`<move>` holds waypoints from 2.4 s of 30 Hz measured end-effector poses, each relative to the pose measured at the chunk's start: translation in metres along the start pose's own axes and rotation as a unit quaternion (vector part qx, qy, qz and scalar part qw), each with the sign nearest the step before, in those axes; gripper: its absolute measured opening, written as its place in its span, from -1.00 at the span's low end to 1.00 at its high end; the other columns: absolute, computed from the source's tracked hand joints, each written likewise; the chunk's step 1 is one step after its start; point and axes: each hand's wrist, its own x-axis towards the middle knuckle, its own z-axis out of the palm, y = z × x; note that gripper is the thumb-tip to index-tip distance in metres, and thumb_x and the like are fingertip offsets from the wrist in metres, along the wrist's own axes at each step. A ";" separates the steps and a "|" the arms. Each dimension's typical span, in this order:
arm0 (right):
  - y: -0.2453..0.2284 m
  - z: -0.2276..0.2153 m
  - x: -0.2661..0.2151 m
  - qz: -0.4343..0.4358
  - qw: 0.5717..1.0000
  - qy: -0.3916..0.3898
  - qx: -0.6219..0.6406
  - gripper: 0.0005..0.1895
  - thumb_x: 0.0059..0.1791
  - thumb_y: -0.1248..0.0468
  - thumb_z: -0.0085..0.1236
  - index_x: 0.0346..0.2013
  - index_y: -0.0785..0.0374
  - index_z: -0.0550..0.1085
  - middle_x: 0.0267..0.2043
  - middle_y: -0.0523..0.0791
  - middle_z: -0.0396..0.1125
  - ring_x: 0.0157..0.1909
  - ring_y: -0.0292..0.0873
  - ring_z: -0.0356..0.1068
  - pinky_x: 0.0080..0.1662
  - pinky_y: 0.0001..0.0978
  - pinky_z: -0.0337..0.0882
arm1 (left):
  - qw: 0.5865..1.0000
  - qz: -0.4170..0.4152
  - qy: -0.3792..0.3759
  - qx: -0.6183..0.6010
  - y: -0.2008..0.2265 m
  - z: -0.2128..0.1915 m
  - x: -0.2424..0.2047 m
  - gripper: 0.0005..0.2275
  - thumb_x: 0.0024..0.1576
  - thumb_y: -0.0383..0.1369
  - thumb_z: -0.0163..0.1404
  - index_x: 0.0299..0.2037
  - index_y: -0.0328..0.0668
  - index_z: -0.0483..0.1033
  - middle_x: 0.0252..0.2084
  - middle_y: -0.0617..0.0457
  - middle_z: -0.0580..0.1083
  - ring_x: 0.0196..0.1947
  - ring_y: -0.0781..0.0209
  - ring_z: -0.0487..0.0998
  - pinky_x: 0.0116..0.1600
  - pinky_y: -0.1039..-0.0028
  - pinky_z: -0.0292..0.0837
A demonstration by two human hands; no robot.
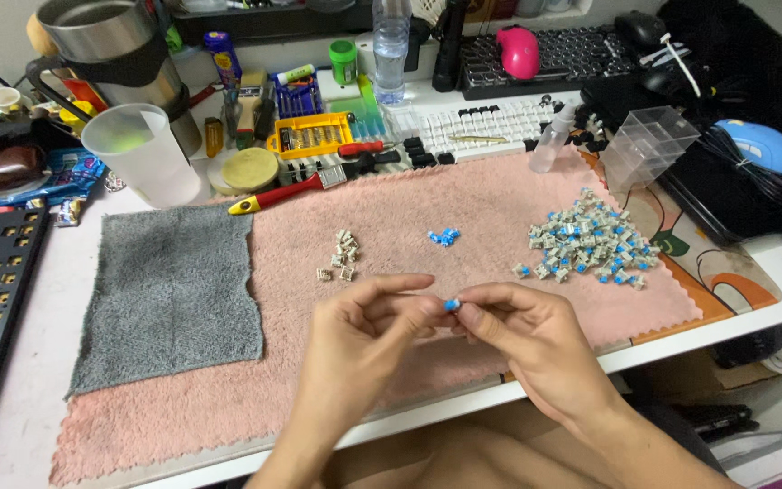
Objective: The person assembles mechanical keyboard switches by hand. They repeatedly pick up a switch housing, insert a metal stem, and attach a blue stabilizer component, then place the completed unit on a pink towel.
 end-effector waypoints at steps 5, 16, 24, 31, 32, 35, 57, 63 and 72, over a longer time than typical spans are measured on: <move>0.008 -0.014 0.007 0.071 0.995 0.020 0.062 -0.80 0.08 0.54 0.35 0.01 0.45 0.70 -0.11 0.15 0.65 -0.16 -0.03 0.58 -0.02 -0.33 0.52 | 0.973 0.012 0.022 0.229 0.050 -0.029 0.007 -0.76 0.30 -0.28 0.20 0.03 -0.21 0.82 -0.16 -0.04 0.88 -0.21 0.27 0.96 -0.03 0.53 0.91; 0.011 -0.023 0.007 0.137 0.984 0.033 0.107 -0.79 0.09 0.52 0.32 0.03 0.37 0.69 0.00 0.19 0.61 -0.15 -0.11 0.47 -0.01 -0.39 0.46 | 0.812 0.114 -0.167 0.547 0.020 -0.080 0.008 -0.65 0.19 -0.25 0.38 0.19 0.03 0.80 0.11 -0.03 0.56 0.15 -0.17 0.56 0.24 0.06 0.45; 0.010 -0.025 0.006 0.129 0.984 0.017 0.119 -0.80 0.11 0.51 0.31 0.03 0.36 0.68 -0.04 0.17 0.60 -0.19 -0.10 0.45 -0.07 -0.39 0.42 | 0.772 0.129 -0.226 0.579 0.008 -0.082 0.014 -0.68 -0.02 -0.42 0.45 -0.06 0.10 0.76 -0.08 -0.02 0.55 -0.09 -0.21 0.61 0.01 0.03 0.48; 0.007 -0.024 0.006 0.140 0.983 0.028 0.118 -0.80 0.11 0.52 0.30 0.03 0.38 0.67 -0.06 0.18 0.57 -0.20 -0.08 0.42 -0.08 -0.38 0.43 | 0.775 0.123 -0.223 0.578 0.011 -0.077 0.014 -0.77 0.13 -0.41 0.38 -0.03 0.09 0.76 -0.13 0.03 0.55 -0.06 -0.15 0.53 -0.01 0.03 0.45; 0.007 -0.024 0.006 0.143 0.982 0.033 0.116 -0.80 0.11 0.52 0.31 0.03 0.37 0.67 -0.06 0.18 0.58 -0.21 -0.09 0.43 -0.08 -0.38 0.43 | 0.795 0.154 -0.220 0.544 0.013 -0.077 0.015 -0.80 0.13 -0.40 0.41 -0.07 -0.02 0.76 -0.16 0.02 0.57 -0.12 -0.11 0.59 -0.03 0.10 0.49; 0.005 -0.024 0.004 0.137 0.983 0.030 0.122 -0.79 0.11 0.51 0.31 0.04 0.36 0.67 -0.06 0.17 0.59 -0.21 -0.08 0.44 -0.07 -0.37 0.43 | 0.853 0.156 -0.209 0.452 0.040 -0.059 0.012 -0.84 0.15 -0.35 0.41 -0.12 -0.09 0.75 -0.18 0.09 0.66 -0.20 0.11 0.68 -0.06 0.32 0.59; -0.031 0.000 -0.024 0.083 0.992 -0.045 0.085 -0.81 0.13 0.43 0.30 0.03 0.41 0.69 0.07 0.21 0.71 -0.16 -0.08 0.46 -0.03 -0.26 0.41 | 0.977 0.056 -0.175 -0.107 0.020 -0.018 -0.009 -0.79 0.27 -0.60 0.27 0.09 -0.48 0.65 0.18 -0.43 0.69 0.18 -0.11 0.80 0.38 0.23 0.79; -0.030 -0.004 -0.026 0.081 0.990 -0.035 0.112 -0.82 0.11 0.44 0.37 0.02 0.36 0.70 -0.20 0.08 0.61 -0.21 -0.05 0.46 -0.06 -0.26 0.41 | 0.983 0.083 -0.161 -0.040 0.028 -0.014 -0.008 -0.79 0.42 -0.48 0.11 0.20 -0.42 0.60 0.26 -0.38 0.68 0.21 -0.18 0.81 0.30 0.27 0.81; -0.027 0.001 -0.027 0.063 0.994 -0.027 0.086 -0.82 0.09 0.44 0.40 -0.01 0.41 0.70 -0.16 0.05 0.62 -0.24 -0.09 0.44 -0.09 -0.31 0.41 | 0.994 0.052 -0.061 -0.071 -0.003 0.009 -0.010 -0.76 0.40 -0.37 0.15 0.20 -0.30 0.64 0.20 -0.27 0.73 0.12 0.02 0.82 0.27 0.31 0.77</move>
